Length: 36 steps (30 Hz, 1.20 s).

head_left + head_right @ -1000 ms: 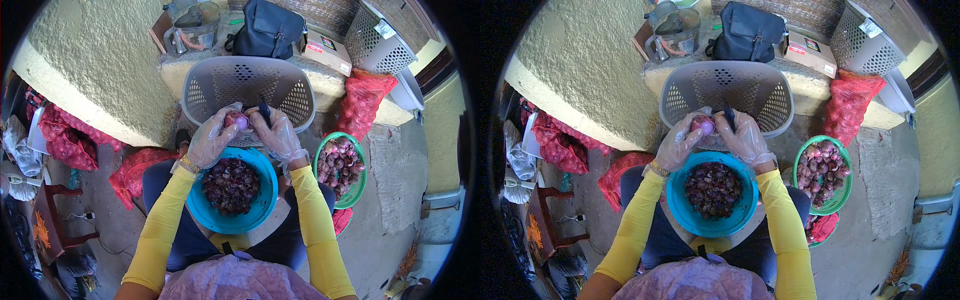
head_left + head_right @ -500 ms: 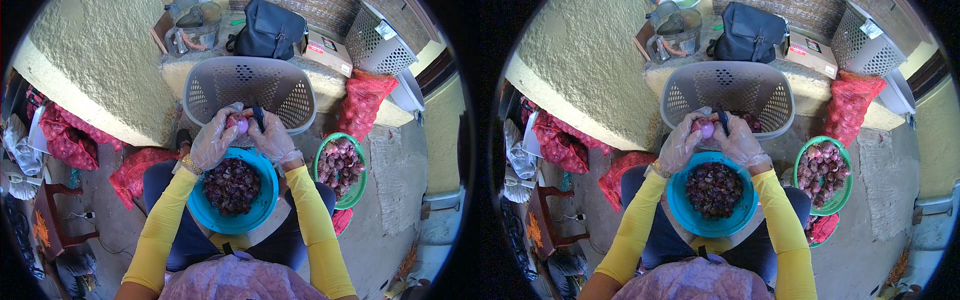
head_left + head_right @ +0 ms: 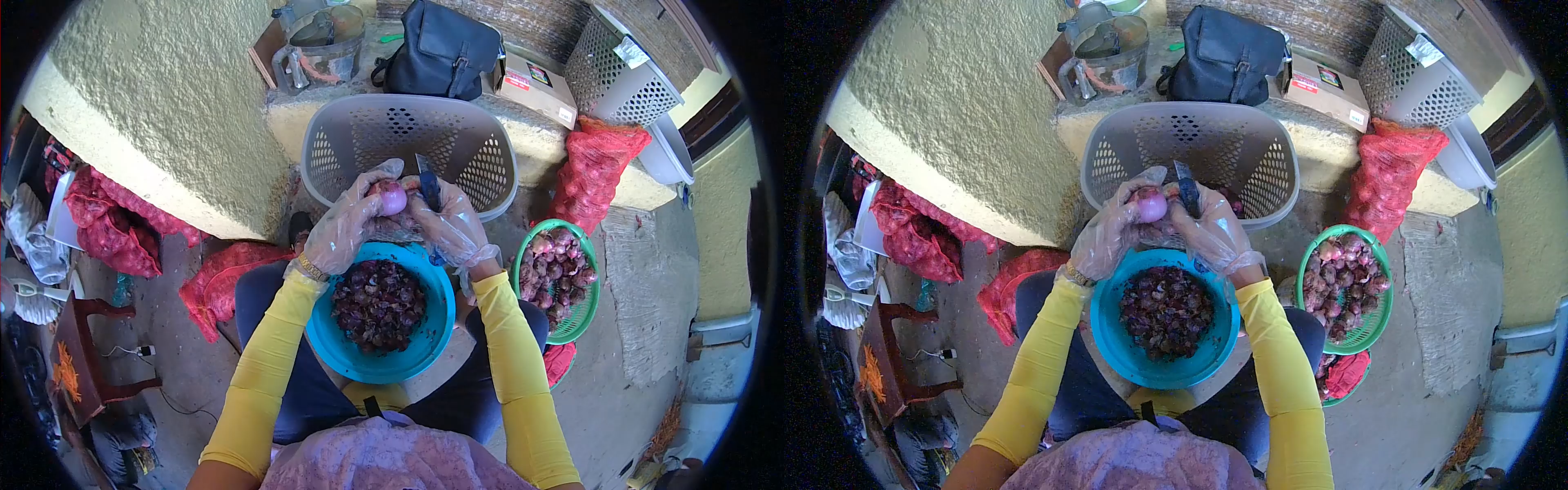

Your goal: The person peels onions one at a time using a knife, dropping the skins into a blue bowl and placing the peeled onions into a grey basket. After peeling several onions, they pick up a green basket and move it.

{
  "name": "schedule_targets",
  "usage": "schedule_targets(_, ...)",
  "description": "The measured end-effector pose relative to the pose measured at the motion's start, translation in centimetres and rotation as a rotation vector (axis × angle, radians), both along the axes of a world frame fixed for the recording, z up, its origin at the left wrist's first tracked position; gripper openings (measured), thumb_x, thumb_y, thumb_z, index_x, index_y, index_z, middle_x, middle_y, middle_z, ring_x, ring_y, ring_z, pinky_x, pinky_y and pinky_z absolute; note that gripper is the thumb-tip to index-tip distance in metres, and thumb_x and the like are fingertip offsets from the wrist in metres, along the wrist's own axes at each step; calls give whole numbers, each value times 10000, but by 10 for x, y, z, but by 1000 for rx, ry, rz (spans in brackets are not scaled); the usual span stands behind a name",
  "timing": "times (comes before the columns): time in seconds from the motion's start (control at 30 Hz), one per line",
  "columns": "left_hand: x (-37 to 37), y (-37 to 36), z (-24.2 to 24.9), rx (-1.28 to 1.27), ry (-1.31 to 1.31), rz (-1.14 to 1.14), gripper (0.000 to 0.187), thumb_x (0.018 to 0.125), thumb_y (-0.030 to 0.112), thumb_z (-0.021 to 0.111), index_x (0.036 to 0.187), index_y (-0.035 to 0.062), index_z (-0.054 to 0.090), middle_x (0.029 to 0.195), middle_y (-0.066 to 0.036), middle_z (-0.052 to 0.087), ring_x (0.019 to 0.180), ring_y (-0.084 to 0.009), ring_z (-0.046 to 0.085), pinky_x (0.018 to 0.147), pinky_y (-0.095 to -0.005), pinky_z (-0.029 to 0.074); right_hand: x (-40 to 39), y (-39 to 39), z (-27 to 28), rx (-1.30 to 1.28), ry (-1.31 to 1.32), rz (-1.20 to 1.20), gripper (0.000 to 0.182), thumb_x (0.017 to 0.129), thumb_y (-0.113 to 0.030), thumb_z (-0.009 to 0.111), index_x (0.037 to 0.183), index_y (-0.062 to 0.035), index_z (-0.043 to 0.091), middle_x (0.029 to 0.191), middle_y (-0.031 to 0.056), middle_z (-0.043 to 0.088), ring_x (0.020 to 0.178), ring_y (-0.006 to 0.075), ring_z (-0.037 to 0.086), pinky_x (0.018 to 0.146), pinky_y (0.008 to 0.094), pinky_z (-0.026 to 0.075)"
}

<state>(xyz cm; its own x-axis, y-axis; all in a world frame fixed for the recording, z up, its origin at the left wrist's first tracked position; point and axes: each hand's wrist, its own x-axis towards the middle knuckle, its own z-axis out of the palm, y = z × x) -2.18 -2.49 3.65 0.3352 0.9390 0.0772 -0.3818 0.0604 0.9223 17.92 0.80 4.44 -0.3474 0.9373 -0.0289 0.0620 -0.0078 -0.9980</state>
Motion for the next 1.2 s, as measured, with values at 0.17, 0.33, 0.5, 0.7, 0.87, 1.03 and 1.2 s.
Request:
schedule_targets(0.17, 3, 2, 2, 18, 110, 93, 501, 1132, 254, 420, 1547, -18, 345, 1431, -189, 515, 1234, -291, 640, 1031, -404, 585, 3, 4, -5, 16, -1, 0, 234, 1028, -100, 627, 1228, -8, 705, 959, -6, 713, 850, 64, 641, 781, 265, 547)
schedule_targets(0.33, 3, 6, -6, 49, -89, 107, 511, 1142, 269, 400, 1547, -39, 353, 1430, -207, 530, 1301, -295, 604, 1045, -401, 582, 3, 1, 6, -98, 100, -45, 241, 1046, -134, 646, 1243, -11, 709, 972, -2, 723, 809, 67, 635, 721, 253, 538)
schedule_targets(0.5, -2, 6, -3, 123, -5, 113, 495, 1146, 229, 387, 1564, -33, 345, 1416, -207, 540, 1300, -278, 595, 1057, -433, 571, -4, 0, 1, -77, 102, -20, 232, 1034, -134, 678, 1230, -16, 717, 1005, 18, 740, 839, 79, 650, 772, 262, 549)
schedule_targets(0.7, 7, 7, -28, 207, 509, 365, 502, 1051, 162, 636, 1489, 0, 450, 1318, -133, 604, 1225, -217, 605, 1050, -353, 521, -18, -5, -21, 212, 72, -12, 254, 976, -59, 699, 1216, 23, 702, 1087, 67, 755, 994, 116, 670, 920, 307, 544)
schedule_targets(0.87, -1, 8, -26, 327, 704, 389, 549, 995, 281, 739, 1406, 24, 482, 1390, -190, 640, 1206, -346, 681, 1016, -425, 528, -20, -9, -16, 186, 106, -33, 255, 949, -39, 689, 1193, 33, 703, 1073, 67, 756, 971, 90, 639, 891, 283, 532)
schedule_targets(1.03, 5, 2, -22, 422, 832, 424, 461, 1034, 226, 682, 1409, 24, 507, 1343, -160, 644, 1233, -270, 644, 1075, -390, 487, -17, -10, -15, 237, -31, -7, 293, 951, -25, 676, 1240, 18, 705, 1145, 53, 748, 1041, 113, 668, 950, 289, 531)
schedule_targets(1.2, 2, 4, -17, 424, 770, 377, 475, 1038, 254, 673, 1419, 40, 485, 1377, -176, 632, 1230, -274, 656, 1036, -393, 510, -16, -1, -24, 261, -31, -15, 281, 953, -12, 655, 1226, 5, 717, 1115, 53, 755, 1000, 107, 674, 920, 284, 541)
